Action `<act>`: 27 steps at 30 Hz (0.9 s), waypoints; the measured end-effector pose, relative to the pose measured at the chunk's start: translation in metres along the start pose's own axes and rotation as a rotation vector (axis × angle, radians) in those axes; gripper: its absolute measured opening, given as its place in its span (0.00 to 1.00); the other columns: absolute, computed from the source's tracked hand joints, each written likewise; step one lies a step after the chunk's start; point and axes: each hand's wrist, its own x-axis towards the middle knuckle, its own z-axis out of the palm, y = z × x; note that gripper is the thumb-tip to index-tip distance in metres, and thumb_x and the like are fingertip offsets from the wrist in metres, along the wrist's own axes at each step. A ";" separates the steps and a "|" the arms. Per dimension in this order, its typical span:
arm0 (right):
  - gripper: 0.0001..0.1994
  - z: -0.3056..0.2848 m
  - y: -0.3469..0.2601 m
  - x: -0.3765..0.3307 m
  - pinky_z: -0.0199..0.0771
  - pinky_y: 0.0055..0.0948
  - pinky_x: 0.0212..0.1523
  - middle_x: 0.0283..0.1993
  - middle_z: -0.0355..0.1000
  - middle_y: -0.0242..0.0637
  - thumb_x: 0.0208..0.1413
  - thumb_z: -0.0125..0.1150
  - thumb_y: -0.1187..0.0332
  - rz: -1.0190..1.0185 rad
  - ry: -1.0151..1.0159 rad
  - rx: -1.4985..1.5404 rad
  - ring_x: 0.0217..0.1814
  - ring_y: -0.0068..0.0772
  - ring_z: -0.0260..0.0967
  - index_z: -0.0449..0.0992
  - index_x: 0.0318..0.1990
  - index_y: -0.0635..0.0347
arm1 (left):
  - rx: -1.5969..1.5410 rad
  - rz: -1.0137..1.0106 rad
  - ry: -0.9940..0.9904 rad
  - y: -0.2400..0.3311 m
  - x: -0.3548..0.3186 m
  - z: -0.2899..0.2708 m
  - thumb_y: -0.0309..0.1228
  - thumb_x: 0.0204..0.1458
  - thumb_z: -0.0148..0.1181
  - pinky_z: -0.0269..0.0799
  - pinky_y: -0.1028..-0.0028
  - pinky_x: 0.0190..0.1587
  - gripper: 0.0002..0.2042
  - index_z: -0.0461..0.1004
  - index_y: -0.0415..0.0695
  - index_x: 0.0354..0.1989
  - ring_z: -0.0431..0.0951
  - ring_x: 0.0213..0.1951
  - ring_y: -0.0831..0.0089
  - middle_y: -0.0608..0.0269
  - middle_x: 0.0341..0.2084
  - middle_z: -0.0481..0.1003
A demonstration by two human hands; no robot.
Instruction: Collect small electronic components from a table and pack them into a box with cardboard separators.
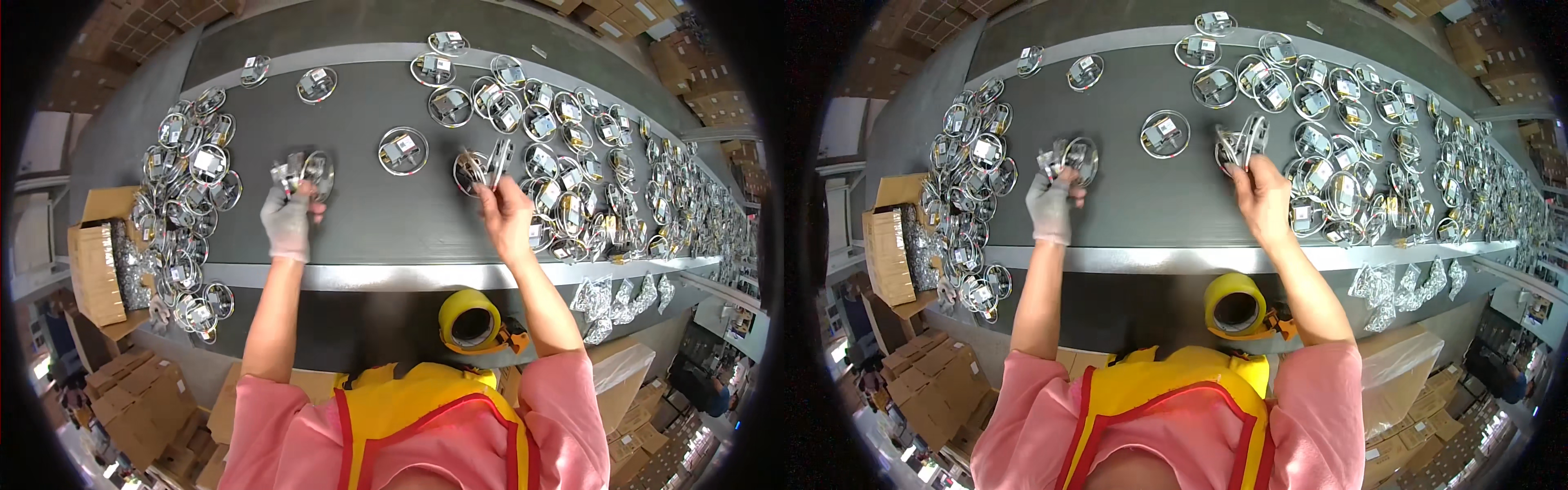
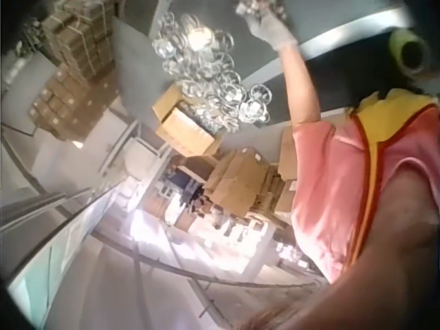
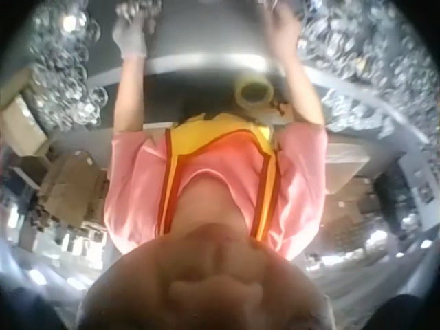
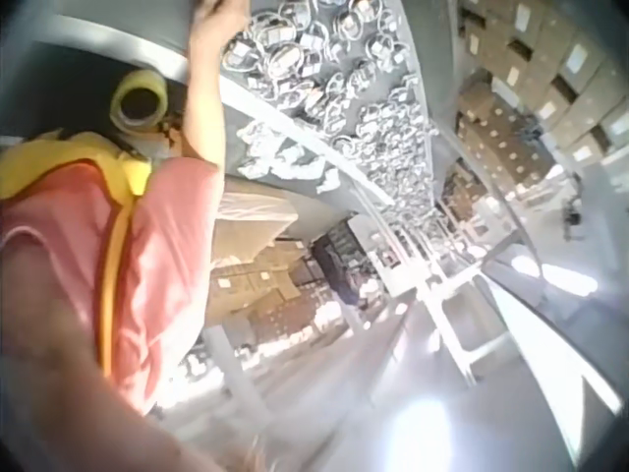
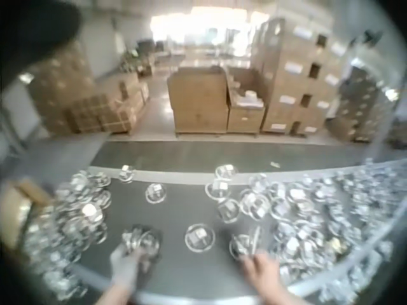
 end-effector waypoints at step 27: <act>0.12 0.118 0.021 0.185 0.70 0.37 0.31 0.30 0.69 0.41 0.46 0.56 0.66 -0.385 0.076 -0.854 0.32 0.43 0.70 0.62 0.37 0.57 | 0.062 0.024 -0.263 0.026 0.055 0.063 0.22 0.48 0.53 0.69 0.79 0.17 0.06 0.67 0.38 0.34 0.68 0.15 0.78 0.62 0.23 0.70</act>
